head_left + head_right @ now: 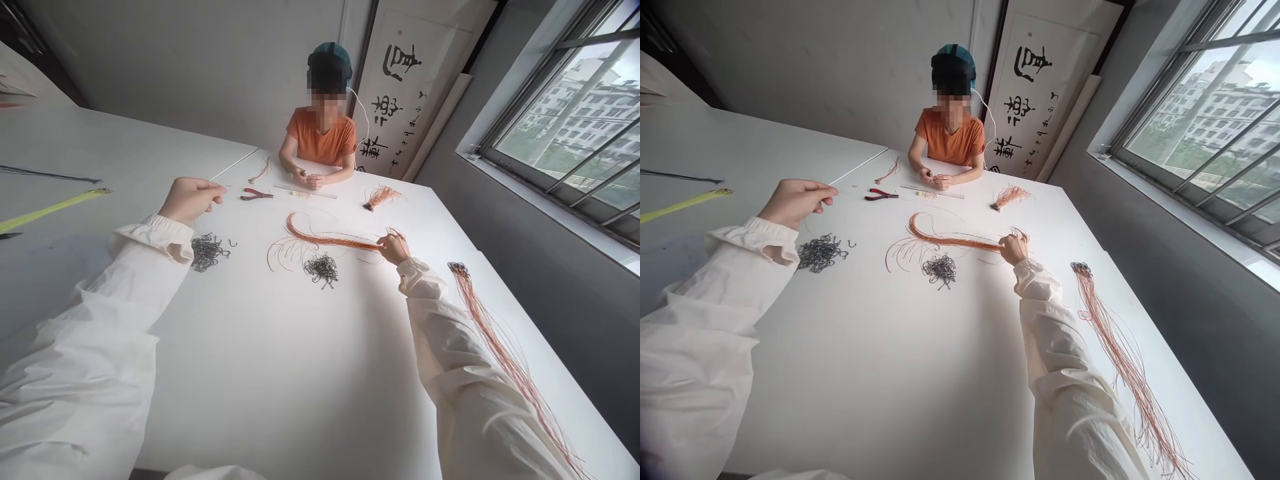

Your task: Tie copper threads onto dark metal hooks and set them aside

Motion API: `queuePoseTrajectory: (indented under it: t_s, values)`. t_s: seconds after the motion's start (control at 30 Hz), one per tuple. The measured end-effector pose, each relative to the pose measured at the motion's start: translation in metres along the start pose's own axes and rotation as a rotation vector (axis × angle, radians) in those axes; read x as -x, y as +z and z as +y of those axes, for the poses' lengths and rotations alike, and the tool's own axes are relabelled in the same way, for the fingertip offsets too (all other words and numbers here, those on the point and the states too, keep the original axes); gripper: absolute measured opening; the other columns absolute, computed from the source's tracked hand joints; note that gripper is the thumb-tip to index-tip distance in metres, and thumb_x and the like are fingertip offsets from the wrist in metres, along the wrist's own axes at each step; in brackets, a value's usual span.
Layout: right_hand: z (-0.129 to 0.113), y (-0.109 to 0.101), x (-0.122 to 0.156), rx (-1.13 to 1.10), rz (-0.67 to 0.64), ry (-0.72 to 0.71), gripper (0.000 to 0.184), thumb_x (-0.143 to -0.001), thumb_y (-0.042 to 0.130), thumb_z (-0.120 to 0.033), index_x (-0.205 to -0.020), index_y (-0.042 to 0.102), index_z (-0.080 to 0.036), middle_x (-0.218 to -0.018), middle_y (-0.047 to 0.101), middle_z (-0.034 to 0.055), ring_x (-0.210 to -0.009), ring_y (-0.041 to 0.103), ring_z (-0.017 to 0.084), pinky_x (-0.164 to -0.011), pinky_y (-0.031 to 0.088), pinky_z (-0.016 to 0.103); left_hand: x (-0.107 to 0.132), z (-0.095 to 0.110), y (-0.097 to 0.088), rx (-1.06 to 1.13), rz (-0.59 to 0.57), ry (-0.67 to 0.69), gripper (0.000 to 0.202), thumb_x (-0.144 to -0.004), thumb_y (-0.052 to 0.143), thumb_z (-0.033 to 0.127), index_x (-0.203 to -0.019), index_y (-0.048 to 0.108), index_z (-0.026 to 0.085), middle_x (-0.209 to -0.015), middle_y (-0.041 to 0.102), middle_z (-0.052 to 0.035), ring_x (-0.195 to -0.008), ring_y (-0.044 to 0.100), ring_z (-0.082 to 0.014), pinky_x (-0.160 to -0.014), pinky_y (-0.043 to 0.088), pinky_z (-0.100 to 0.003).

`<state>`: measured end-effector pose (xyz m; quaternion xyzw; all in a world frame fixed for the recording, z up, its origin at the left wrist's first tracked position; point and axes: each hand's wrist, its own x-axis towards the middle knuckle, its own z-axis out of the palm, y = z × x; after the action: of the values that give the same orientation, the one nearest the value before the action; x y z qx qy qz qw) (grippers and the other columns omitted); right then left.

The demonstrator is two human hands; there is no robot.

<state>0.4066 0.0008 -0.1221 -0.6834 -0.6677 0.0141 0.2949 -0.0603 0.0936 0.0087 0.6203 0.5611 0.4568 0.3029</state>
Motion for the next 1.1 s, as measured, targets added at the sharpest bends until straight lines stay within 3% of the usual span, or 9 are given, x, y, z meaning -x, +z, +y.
queuePoseTrajectory:
  t_s: [0.07, 0.17, 0.33, 0.47, 0.57, 0.7, 0.9, 1.0, 1.1]
  values:
    - [-0.012, -0.005, -0.001, -0.026, -0.049, 0.025, 0.016, -0.081, 0.067, -0.019, -0.095, 0.066, -0.012, -0.099, 0.063, 0.0119, -0.092, 0.058, 0.02, -0.088, 0.046, 0.041, 0.01, 0.013, 0.004, 0.014, -0.071, 0.015, 0.011, -0.077, 0.072, 0.017, -0.083, 0.07, 0.009, -0.064, 0.063, 0.0013, -0.054, 0.044, -0.0069, -0.055, 0.038, -0.024]
    - [-0.05, -0.011, -0.003, -0.139, -0.114, -0.041, 0.041, -0.07, 0.063, -0.006, -0.11, 0.067, -0.013, -0.123, 0.057, 0.0176, -0.093, 0.059, 0.023, -0.088, 0.045, 0.042, 0.029, 0.037, 0.016, 0.056, -0.172, 0.076, 0.013, -0.08, 0.071, 0.022, -0.085, 0.071, 0.01, -0.068, 0.063, -0.0009, -0.056, 0.046, -0.0073, -0.055, 0.038, -0.024]
    - [-0.145, 0.003, 0.011, -0.491, -0.308, -0.231, 0.058, -0.081, 0.056, -0.021, -0.139, 0.048, -0.023, -0.134, 0.055, 0.0094, -0.078, 0.063, 0.013, -0.071, 0.053, 0.027, 0.057, 0.066, 0.04, 0.146, -0.325, 0.253, 0.016, -0.084, 0.068, 0.026, -0.082, 0.072, 0.011, -0.068, 0.059, -0.0023, -0.059, 0.049, -0.0086, -0.054, 0.037, -0.025]
    - [-0.186, 0.028, 0.036, -1.208, -0.646, -0.156, 0.033, -0.081, 0.067, -0.035, -0.11, 0.065, -0.019, -0.116, 0.065, 0.009, -0.075, 0.064, 0.013, -0.066, 0.05, 0.026, 0.072, 0.074, 0.038, 0.222, -0.363, 0.274, 0.014, -0.083, 0.068, 0.026, -0.081, 0.072, 0.012, -0.065, 0.056, -0.0017, -0.058, 0.049, -0.0088, -0.053, 0.036, -0.025]
    - [-0.183, 0.042, 0.057, -1.328, -0.691, -0.053, 0.029, -0.08, 0.07, -0.042, -0.084, 0.067, -0.014, -0.087, 0.07, 0.0081, -0.07, 0.063, 0.013, -0.067, 0.05, 0.027, 0.076, 0.072, 0.017, 0.242, -0.291, 0.233, 0.011, -0.082, 0.068, 0.021, -0.082, 0.071, 0.011, -0.065, 0.056, -0.0022, -0.057, 0.048, -0.0084, -0.051, 0.033, -0.024]
    - [-0.161, 0.047, 0.079, -1.339, -0.623, 0.017, 0.03, -0.078, 0.072, -0.044, -0.083, 0.067, -0.015, -0.084, 0.07, 0.0071, -0.067, 0.062, 0.012, -0.066, 0.05, 0.028, 0.075, 0.053, -0.025, 0.183, -0.222, 0.172, 0.01, -0.081, 0.068, 0.021, -0.08, 0.07, 0.012, -0.065, 0.054, -0.0013, -0.057, 0.044, -0.0084, -0.053, 0.033, -0.024]
    - [-0.151, 0.049, 0.114, -1.266, -0.552, 0.102, 0.032, -0.077, 0.073, -0.046, -0.085, 0.07, -0.016, -0.071, 0.068, 0.0047, -0.049, 0.054, 0.01, -0.048, 0.044, 0.025, 0.06, -0.001, -0.072, -0.279, -0.469, 0.136, 0.019, -0.079, 0.069, 0.037, -0.083, 0.073, 0.02, -0.071, 0.067, -0.0024, -0.066, 0.054, -0.0139, -0.061, 0.041, -0.024]
    - [-0.155, 0.062, 0.134, -1.21, -0.494, 0.139, 0.032, -0.079, 0.07, -0.048, -0.087, 0.071, -0.017, -0.063, 0.064, 0.0028, -0.04, 0.043, 0.007, -0.038, 0.032, 0.023, 0.061, -0.013, -0.067, -0.532, -0.392, 0.156, 0.015, -0.074, 0.071, 0.035, -0.079, 0.074, 0.021, -0.077, 0.073, -0.0025, -0.069, 0.06, -0.0176, -0.061, 0.042, -0.023]
    - [-0.163, 0.078, 0.151, -1.157, -0.435, 0.142, 0.031, -0.081, 0.068, -0.049, -0.085, 0.071, -0.018, -0.055, 0.058, 0.0009, -0.04, 0.042, 0.009, -0.039, 0.029, 0.023, 0.084, -0.009, -0.029, -0.58, -0.269, 0.352, 0.02, -0.067, 0.073, 0.023, -0.087, 0.074, 0.02, -0.099, 0.073, -0.0059, -0.077, 0.061, -0.0207, -0.066, 0.044, -0.026]
